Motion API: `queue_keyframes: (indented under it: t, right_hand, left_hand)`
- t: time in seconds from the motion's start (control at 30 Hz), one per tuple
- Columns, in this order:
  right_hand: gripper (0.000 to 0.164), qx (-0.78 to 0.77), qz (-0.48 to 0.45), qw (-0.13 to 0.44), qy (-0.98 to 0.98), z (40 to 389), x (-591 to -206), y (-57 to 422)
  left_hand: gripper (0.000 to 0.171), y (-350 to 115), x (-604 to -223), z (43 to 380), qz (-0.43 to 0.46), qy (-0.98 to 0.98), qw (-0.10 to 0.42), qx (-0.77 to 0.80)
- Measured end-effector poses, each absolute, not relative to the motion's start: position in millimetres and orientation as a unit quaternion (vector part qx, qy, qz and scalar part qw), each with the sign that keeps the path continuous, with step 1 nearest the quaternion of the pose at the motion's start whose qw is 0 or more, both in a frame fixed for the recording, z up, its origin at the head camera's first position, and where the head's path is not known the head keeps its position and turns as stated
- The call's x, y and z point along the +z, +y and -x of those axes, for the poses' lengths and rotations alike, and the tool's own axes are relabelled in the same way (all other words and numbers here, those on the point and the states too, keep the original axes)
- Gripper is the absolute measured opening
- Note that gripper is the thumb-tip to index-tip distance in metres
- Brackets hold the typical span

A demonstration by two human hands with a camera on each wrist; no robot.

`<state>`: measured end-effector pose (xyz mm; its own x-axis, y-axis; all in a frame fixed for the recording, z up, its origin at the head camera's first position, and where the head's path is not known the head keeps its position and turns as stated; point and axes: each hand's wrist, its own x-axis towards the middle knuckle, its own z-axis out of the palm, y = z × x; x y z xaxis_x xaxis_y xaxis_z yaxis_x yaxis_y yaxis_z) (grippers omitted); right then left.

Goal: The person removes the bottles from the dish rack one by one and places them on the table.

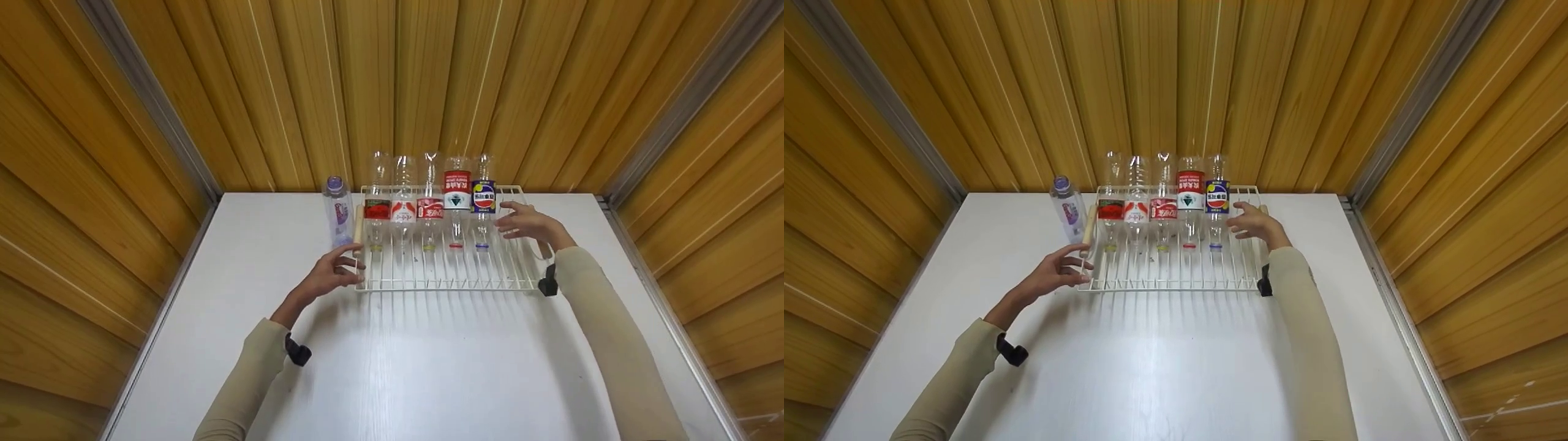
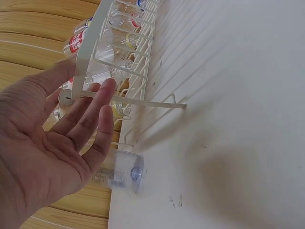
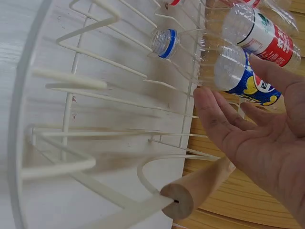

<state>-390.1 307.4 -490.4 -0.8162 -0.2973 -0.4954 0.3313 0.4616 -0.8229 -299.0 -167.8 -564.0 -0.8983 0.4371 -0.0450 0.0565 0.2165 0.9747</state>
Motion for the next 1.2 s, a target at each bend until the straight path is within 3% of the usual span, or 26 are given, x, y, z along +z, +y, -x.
queue_keyframes:
  t: [0.2,0.53,1.2]
  right_hand:
    - [0.092,-0.525,-0.039,0.350,0.775,393.0,-503.3,298.1]
    - [0.099,-0.511,-0.054,0.366,0.776,390.7,-508.3,291.3]
    - [0.097,-0.515,-0.075,0.321,0.791,395.4,-496.5,281.5]
  left_hand:
    - [0.073,-169.0,-570.7,294.5,-0.155,0.758,0.173,0.610]
    - [0.080,-164.7,-572.7,294.5,-0.171,0.757,0.188,0.602]
    - [0.079,-169.7,-567.4,305.6,-0.159,0.762,0.186,0.600]
